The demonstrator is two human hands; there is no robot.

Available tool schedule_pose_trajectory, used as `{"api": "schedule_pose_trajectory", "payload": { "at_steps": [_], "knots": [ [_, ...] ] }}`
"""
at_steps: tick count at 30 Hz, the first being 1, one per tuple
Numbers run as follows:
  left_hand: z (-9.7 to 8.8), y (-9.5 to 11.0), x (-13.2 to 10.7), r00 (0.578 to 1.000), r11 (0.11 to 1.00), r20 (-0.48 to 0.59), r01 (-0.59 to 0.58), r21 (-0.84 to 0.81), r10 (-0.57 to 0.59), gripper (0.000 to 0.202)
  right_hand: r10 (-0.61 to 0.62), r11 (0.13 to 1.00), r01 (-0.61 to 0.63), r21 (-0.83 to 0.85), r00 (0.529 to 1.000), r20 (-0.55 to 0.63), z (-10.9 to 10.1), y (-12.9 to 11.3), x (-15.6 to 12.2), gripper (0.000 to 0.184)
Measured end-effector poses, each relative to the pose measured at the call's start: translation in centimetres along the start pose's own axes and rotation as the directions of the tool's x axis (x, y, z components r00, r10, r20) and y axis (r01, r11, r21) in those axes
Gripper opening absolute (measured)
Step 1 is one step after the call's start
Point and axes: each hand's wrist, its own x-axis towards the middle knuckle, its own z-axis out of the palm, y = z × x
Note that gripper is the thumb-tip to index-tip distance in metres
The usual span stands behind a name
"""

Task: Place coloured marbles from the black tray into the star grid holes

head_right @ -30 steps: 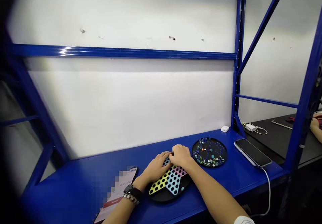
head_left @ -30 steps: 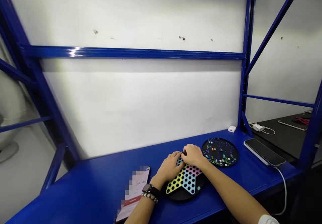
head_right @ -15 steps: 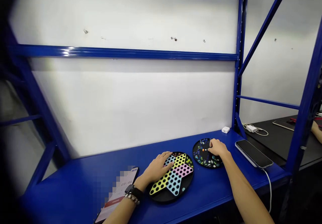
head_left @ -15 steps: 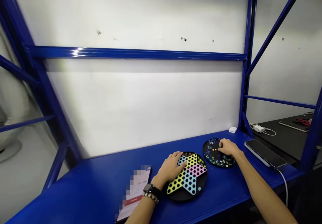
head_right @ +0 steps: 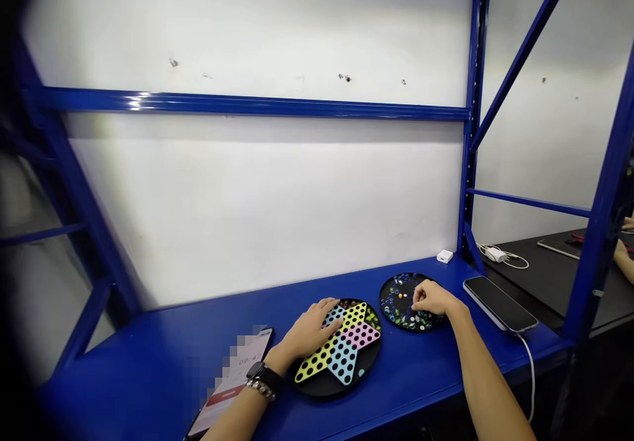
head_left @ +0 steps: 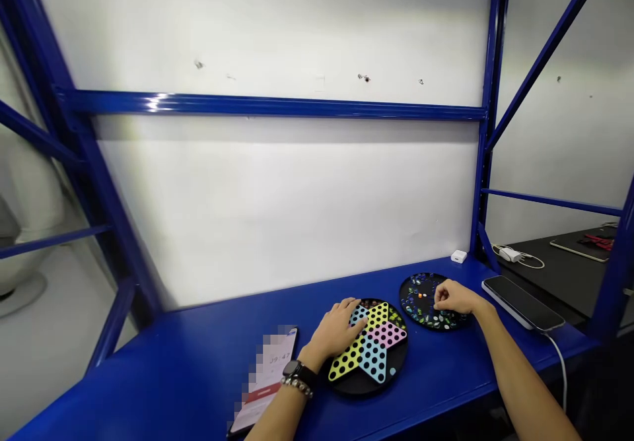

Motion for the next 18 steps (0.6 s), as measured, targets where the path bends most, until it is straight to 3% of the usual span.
{"api": "schedule_pose_trajectory", "payload": {
  "at_steps": [4,10,18],
  "knots": [
    [0.0,0.0,0.0,1.0,1.0,-0.005,0.009,0.0,-0.009,0.066,0.0,1.0,-0.001,0.016,0.998,0.069,0.1,-0.5,-0.4,0.008],
    [0.0,0.0,0.0,1.0,1.0,-0.015,-0.012,0.0,0.012,0.066,0.047,0.999,-0.046,-0.019,0.996,0.077,-0.2,-1.1,-0.8,0.009],
    [-0.1,0.1,-0.1,1.0,1.0,-0.008,-0.002,0.001,0.002,0.065,0.034,0.999,-0.032,-0.029,0.997,0.07,0.0,-0.2,-0.4,0.014]
  ]
}}
